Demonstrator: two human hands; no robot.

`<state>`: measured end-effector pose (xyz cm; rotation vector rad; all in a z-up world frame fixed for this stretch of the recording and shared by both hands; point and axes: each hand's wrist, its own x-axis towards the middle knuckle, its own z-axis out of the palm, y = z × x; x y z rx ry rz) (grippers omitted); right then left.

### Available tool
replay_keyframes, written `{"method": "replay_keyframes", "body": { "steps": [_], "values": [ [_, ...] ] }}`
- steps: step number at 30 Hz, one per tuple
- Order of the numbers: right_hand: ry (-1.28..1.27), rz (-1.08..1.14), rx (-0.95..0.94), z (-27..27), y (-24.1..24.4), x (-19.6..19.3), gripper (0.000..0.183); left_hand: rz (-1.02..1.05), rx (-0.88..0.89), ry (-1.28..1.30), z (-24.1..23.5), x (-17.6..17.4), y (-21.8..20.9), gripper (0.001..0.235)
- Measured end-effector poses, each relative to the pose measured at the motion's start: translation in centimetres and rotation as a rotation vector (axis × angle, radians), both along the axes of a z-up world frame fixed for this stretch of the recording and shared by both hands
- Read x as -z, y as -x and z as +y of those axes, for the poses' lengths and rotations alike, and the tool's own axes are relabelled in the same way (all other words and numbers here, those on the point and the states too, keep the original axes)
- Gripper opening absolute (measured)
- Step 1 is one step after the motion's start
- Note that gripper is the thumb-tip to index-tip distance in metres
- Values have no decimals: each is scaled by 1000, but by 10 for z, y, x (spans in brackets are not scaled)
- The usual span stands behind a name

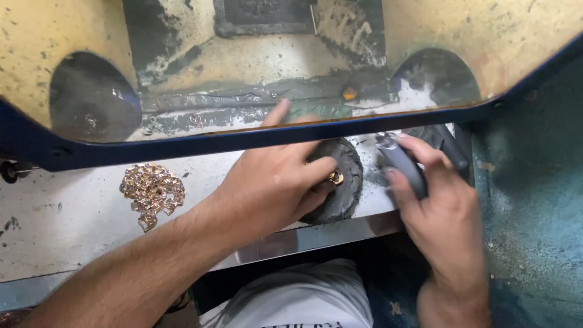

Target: The person uses a rotary polishing tool to smooth and finish a gold chain held against a dark polishing block. The chain is repeatedly repositioned and rotated to treat different sections while the tool is applied to its surface.

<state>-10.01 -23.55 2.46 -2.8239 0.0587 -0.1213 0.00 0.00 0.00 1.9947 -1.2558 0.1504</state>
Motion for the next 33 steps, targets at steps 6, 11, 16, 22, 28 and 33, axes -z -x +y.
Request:
{"method": "replay_keyframes", "body": {
  "steps": [6, 11, 16, 22, 28, 33],
  "values": [
    [-35, -57, -91, 8, -11, 10, 42, -25, -52, -46, -1, 4, 2, 23],
    [56, -8, -22, 14, -14, 3, 41, -20, -38, -46, -1, 7, 0, 21],
    [39, 40, 13, 11, -13, 3, 42, -5, 18, -38, 2, 10, -3, 24],
    [-23, 71, 106, 15, -14, 13, 83, 0, 43, -82, 14, 7, -8, 19],
    [-33, 75, 67, 16, -15, 25, 98, -101, 18, -174, 28, -4, -12, 20],
    [76, -213, -147, 8, -1, 11, 31, -65, 52, -130, 20, -3, -16, 9]
  ]
}}
